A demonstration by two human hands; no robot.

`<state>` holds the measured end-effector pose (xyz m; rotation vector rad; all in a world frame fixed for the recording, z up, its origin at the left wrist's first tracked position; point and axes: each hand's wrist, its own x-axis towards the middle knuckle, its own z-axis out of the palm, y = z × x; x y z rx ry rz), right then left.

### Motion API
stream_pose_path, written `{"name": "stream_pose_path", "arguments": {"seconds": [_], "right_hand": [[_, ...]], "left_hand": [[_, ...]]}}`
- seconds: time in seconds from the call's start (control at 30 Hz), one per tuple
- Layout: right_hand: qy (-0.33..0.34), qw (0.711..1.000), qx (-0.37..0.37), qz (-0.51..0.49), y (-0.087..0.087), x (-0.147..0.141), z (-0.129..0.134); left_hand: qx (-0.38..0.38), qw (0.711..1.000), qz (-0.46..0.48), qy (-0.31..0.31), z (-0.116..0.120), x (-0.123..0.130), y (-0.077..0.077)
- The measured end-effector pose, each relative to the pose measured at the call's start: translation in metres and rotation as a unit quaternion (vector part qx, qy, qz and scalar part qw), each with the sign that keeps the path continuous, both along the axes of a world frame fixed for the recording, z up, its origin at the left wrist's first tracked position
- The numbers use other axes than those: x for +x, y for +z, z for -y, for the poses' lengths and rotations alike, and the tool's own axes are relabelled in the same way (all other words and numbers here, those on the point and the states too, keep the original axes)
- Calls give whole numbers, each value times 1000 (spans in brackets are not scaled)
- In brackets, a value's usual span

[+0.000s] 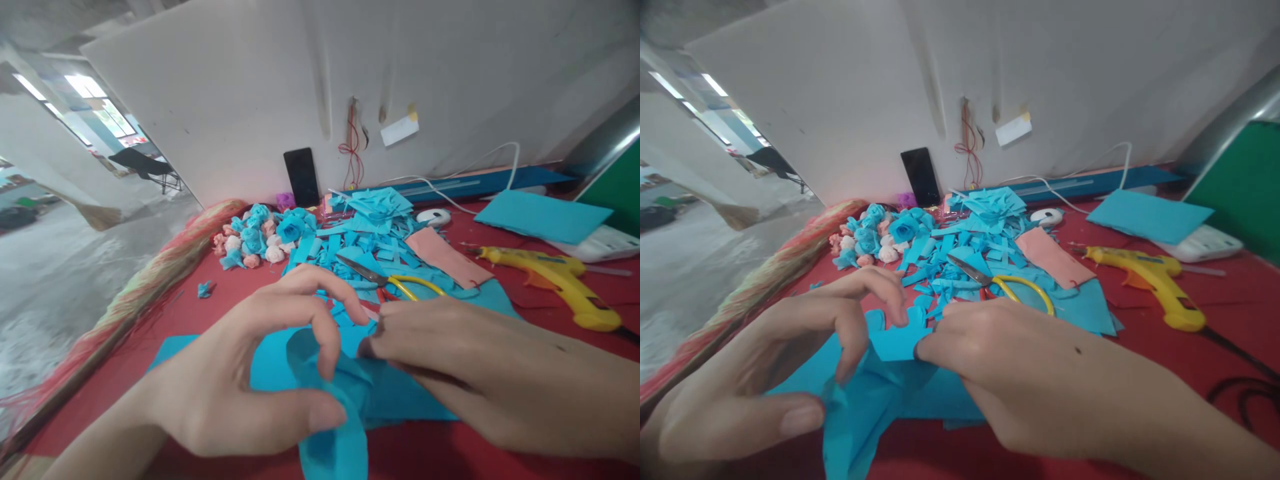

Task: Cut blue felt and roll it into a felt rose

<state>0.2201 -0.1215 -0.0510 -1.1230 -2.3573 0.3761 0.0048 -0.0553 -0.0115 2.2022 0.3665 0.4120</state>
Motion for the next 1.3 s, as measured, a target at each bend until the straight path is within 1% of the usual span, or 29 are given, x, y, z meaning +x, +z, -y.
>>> {"name": "stream_pose_path", "arguments": {"seconds": [0.07,0.13,0.3,0.37,0.43,0.53,0.63,0.7,0.73,0.77,0.83,0.9,1.03,1.1,1.23,1.3], "right_hand": [[10,999,-20,30,0,0,0],[1,999,-28,40,-1,1,0],[-13,999,-49,-18,-6,1,2],[-14,998,-58,-35,-7,1,3],[-20,998,-45,-48,-7,0,3],[-36,998,-26,-54,-7,-1,1],[-61,996,-28,-63,-6,-4,-4],[-80,993,-17,-91,-6,-6,-6],[-90,990,-4,-110,-5,-7,-7],[-100,987,11,-127,-6,-8,-8],[-117,981,42,-148,-7,-10,-9],[-133,978,53,-155,-9,-11,-8],[-149,974,22,-169,-13,-13,-6],[-151,972,7,-181,-12,-15,-5],[-185,962,-7,-200,-5,-20,-4],[-197,961,0,-196,-1,-22,-4]], "left_hand": [[10,1000,8,12,0,-1,-2],[9,1000,12,22,0,0,-3],[-73,997,-1,25,0,6,-1],[-81,996,5,33,0,6,-1],[-74,996,16,42,1,4,-4],[-41,994,79,70,1,2,-8],[-33,978,172,115,0,2,-12],[-27,967,206,145,1,3,-13],[2,963,214,163,1,4,-13],[52,958,216,183,2,4,-13],[178,935,213,218,4,5,-13],[262,914,199,238,7,5,-13],[324,892,203,240,7,5,-15],[362,874,225,235,4,6,-17],[421,850,236,209,-1,10,-19],[435,847,220,212,-1,11,-20]]}}
